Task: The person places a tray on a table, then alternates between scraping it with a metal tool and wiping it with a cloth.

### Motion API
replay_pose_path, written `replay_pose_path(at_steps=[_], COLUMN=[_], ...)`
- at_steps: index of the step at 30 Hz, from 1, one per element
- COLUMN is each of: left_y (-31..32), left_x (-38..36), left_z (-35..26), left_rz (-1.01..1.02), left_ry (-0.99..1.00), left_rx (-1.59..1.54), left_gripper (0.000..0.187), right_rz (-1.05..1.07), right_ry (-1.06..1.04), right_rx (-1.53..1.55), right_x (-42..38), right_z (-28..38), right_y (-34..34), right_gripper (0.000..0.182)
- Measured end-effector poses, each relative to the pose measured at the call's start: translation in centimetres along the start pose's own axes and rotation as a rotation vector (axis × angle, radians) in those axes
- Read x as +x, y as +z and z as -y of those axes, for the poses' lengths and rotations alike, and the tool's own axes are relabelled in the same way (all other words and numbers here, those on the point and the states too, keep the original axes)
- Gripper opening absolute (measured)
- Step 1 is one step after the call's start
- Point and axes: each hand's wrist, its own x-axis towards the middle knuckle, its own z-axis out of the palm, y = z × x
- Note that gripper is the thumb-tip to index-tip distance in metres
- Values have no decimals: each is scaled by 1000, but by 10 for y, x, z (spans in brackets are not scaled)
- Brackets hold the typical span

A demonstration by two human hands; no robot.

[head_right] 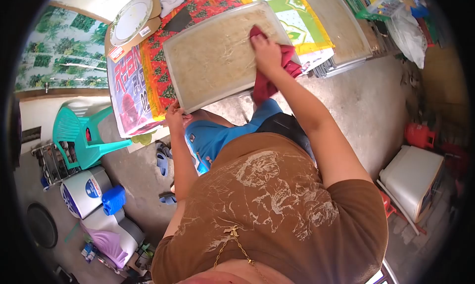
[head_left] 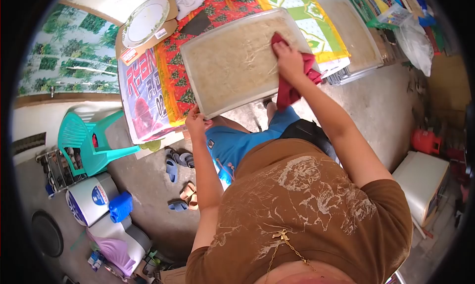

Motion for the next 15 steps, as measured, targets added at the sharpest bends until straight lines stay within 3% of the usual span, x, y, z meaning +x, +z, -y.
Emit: replay_pose_path(at_steps=[1,3,7,10,15], left_y=[0,-1,0,2,7], left_x=[-2,-3,-1,-5,-5], left_z=[-1,-1,3,1,6], left_rz=[-4,-11,-23,-30,-84], left_ry=[-9,-6,21,66,101], left_rx=[-20,-43,17,74,145], left_gripper=[41,41,43,44,44], right_rz=[119,77,50,94,157], right_ry=[-63,-416,-793,-685,-414], right_rx=[121,193,422,465,168], right_x=[-3,-22,-32,6,94], right_z=[23,90,190,217,192], right_y=[6,20,24,59,89], right_gripper=[43,41,43,45,45])
